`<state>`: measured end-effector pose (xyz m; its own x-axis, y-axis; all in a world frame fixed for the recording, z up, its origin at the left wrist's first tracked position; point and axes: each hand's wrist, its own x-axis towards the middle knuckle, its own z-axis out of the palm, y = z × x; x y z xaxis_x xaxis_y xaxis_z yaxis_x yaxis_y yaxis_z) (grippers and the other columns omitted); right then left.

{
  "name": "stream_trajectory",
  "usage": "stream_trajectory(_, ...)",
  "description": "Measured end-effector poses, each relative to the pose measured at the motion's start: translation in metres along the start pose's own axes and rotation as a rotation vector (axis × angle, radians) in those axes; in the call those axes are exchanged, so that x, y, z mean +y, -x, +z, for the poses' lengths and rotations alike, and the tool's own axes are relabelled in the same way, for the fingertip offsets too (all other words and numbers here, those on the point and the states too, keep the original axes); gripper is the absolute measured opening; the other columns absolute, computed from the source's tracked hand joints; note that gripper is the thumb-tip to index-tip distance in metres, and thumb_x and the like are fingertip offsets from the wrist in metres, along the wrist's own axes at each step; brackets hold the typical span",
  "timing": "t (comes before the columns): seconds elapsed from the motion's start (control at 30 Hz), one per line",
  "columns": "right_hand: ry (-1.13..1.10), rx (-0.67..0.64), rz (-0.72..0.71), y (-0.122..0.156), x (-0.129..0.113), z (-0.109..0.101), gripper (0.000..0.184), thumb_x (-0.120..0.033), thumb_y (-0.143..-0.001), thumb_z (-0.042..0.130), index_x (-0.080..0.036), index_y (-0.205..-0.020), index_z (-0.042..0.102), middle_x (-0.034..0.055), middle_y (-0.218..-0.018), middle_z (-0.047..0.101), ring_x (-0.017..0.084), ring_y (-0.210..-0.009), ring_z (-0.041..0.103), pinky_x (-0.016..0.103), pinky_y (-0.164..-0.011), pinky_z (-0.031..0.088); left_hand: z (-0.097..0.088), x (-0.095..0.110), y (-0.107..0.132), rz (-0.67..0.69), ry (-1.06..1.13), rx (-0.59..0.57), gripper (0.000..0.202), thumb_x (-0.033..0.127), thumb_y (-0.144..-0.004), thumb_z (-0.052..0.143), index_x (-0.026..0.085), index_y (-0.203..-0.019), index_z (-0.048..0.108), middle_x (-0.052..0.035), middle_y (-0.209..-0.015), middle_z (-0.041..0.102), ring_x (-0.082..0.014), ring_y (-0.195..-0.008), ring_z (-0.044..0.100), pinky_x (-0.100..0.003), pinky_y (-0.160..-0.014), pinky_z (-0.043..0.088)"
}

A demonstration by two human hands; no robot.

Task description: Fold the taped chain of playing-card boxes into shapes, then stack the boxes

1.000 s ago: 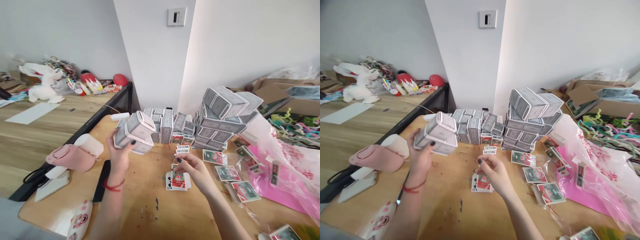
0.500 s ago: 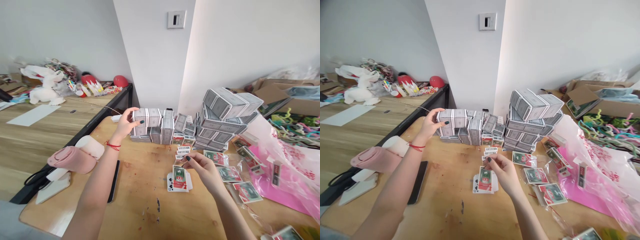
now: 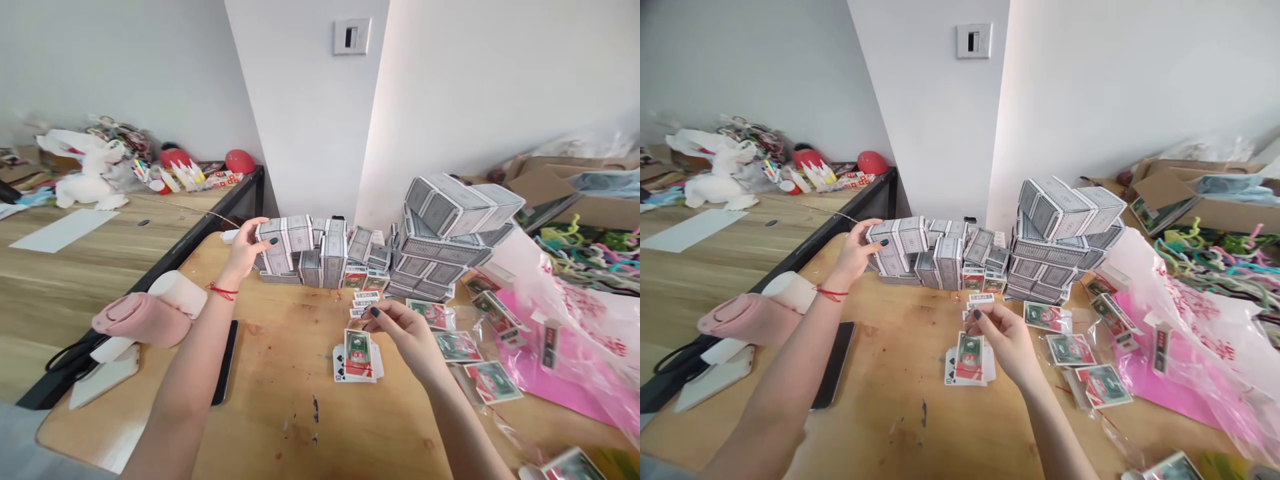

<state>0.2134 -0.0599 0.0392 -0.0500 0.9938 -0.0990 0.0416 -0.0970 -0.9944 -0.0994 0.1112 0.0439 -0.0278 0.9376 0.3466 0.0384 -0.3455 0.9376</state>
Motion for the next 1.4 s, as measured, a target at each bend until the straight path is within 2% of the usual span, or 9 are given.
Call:
stream_trajectory(0.2,-0.025,0.008,0.000,-0.002,-0.002,0.000,0.030,-0.047,-0.080,0.061,-0.017,-0.083,0.064,0.0061,-0.078,0.069,0.018,-0.071,0.066,0.032,-0.071,0.053,-0.017,-0.009,0.001,0.004,-0.060,0.011,0.048,0.020,-0.057,0.078,0.020,-0.100,0.058,-0.0030,-0.102,0.059,-0.0168,-0.088,0.056,-0.027,-0.074,0.047)
stream_trajectory(0.4,-0.015,-0.005,-0.014,-0.007,-0.002,0.003,0.029,-0.046,-0.080,0.061,-0.018,-0.084,0.064,0.0054,-0.080,0.069,0.017,-0.069,0.066,0.031,-0.070,0.054,-0.008,-0.023,0.002,0.022,-0.036,-0.086,0.047,0.023,-0.060,0.076,0.020,-0.101,0.056,-0.0050,-0.106,0.058,-0.0193,-0.094,0.055,-0.031,-0.078,0.046)
stream_trajectory(0.5,-0.028,0.046,-0.060,-0.018,0.003,0.002,0.026,-0.043,-0.080,0.061,-0.018,-0.088,0.063,0.0040,-0.078,0.068,0.017,-0.069,0.066,0.032,-0.070,0.055,-0.008,-0.032,0.002,0.029,-0.022,-0.102,0.048,0.025,-0.059,0.077,0.020,-0.101,0.055,-0.0055,-0.107,0.057,-0.0198,-0.095,0.055,-0.030,-0.079,0.046)
stream_trajectory(0.67,0.053,0.149,-0.161,-0.049,0.014,0.004,0.026,-0.035,-0.078,0.058,-0.020,-0.100,0.059,0.0068,-0.103,0.066,0.018,-0.081,0.065,0.032,-0.069,0.055,-0.014,-0.042,0.006,0.012,0.016,-0.078,0.051,0.028,-0.056,0.079,0.019,-0.100,0.055,-0.0051,-0.104,0.058,-0.0200,-0.095,0.055,-0.030,-0.079,0.045)
stream_trajectory(0.87,0.255,0.203,-0.295,-0.080,0.013,0.014,0.042,-0.026,-0.074,0.057,-0.022,-0.116,0.053,0.0114,-0.126,0.054,0.020,-0.094,0.062,0.034,-0.072,0.055,-0.021,-0.042,0.007,0.003,0.009,-0.121,0.052,0.030,-0.054,0.081,0.020,-0.099,0.058,-0.0058,-0.104,0.060,-0.0216,-0.095,0.056,-0.032,-0.081,0.045)
stream_trajectory(1.07,0.292,0.117,-0.335,-0.096,0.011,0.023,0.062,-0.022,-0.074,0.055,-0.025,-0.135,0.041,0.0132,-0.138,0.041,0.019,-0.094,0.061,0.031,-0.068,0.057,-0.017,-0.043,0.005,0.027,0.008,-0.163,0.054,0.031,-0.056,0.082,0.019,-0.102,0.059,-0.0072,-0.110,0.060,-0.0225,-0.100,0.056,-0.034,-0.085,0.045)
stream_trajectory(1.27,0.393,0.072,-0.342,-0.101,0.008,0.028,0.059,-0.019,-0.075,0.053,-0.025,-0.133,0.046,0.0114,-0.127,0.050,0.019,-0.089,0.062,0.034,-0.072,0.057,-0.007,-0.043,0.003,0.059,0.005,-0.214,0.052,0.029,-0.059,0.080,0.018,-0.106,0.060,-0.0105,-0.122,0.058,-0.0258,-0.112,0.054,-0.039,-0.096,0.042)
stream_trajectory(1.4,0.385,0.074,-0.347,-0.103,0.013,0.028,0.059,-0.018,-0.074,0.053,-0.025,-0.132,0.045,0.0117,-0.128,0.050,0.019,-0.088,0.062,0.035,-0.073,0.056,-0.002,-0.041,0.006,0.075,0.015,-0.243,0.057,0.028,-0.064,0.078,0.020,-0.116,0.058,-0.0115,-0.136,0.051,-0.0275,-0.127,0.045,-0.041,-0.105,0.036)
